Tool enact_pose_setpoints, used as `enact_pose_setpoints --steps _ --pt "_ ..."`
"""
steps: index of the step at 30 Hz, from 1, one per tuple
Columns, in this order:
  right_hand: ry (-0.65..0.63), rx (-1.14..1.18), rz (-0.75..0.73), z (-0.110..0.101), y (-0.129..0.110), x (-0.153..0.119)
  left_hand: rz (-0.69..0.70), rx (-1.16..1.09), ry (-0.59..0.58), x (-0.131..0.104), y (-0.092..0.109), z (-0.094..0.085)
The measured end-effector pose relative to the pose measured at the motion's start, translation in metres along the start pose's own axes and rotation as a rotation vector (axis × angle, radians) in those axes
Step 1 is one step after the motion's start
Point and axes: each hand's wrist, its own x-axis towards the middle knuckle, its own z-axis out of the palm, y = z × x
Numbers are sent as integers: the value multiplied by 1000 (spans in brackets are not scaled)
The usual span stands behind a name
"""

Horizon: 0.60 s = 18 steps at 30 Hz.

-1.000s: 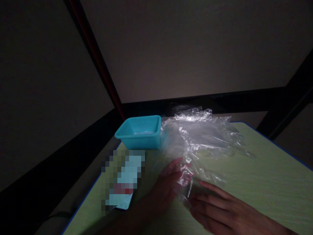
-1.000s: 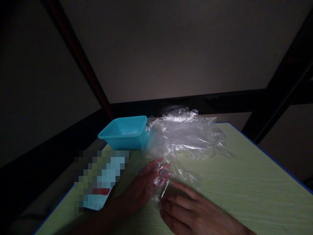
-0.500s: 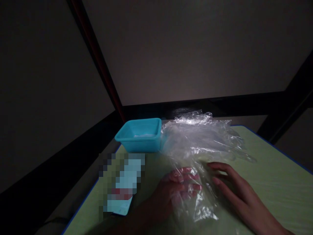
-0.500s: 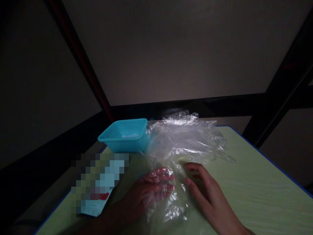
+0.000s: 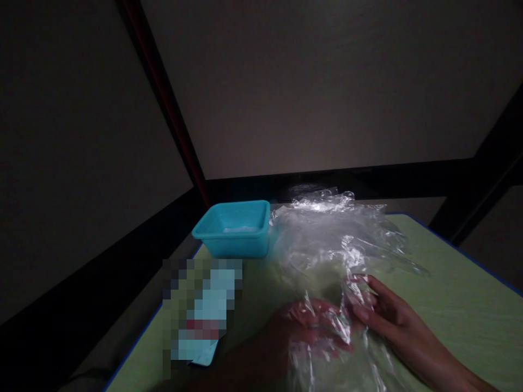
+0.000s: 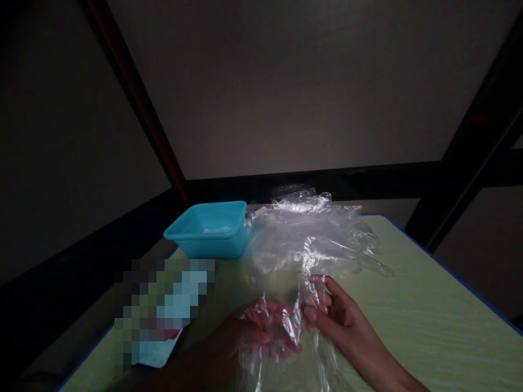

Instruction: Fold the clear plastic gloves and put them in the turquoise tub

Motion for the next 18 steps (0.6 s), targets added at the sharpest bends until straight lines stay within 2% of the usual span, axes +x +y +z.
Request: enact_pose_setpoints --steps 5,9,12,14,16,18 --pt "27 30 49 -1 5 -1 16 -41 -55 5 -5 -10" --pt "5 59 44 0 1 0 -21 -39 -89 8 -3 -10" --pt "20 49 54 -1 0 1 -2 -36 -49 7 1 -8" --pt "38 38 70 -2 2 1 14 -24 44 9 3 -10" --pt "54 39 76 -3 3 1 -26 21 18 11 4 -16" --pt "69 46 70 -3 4 2 3 22 9 13 5 -22"
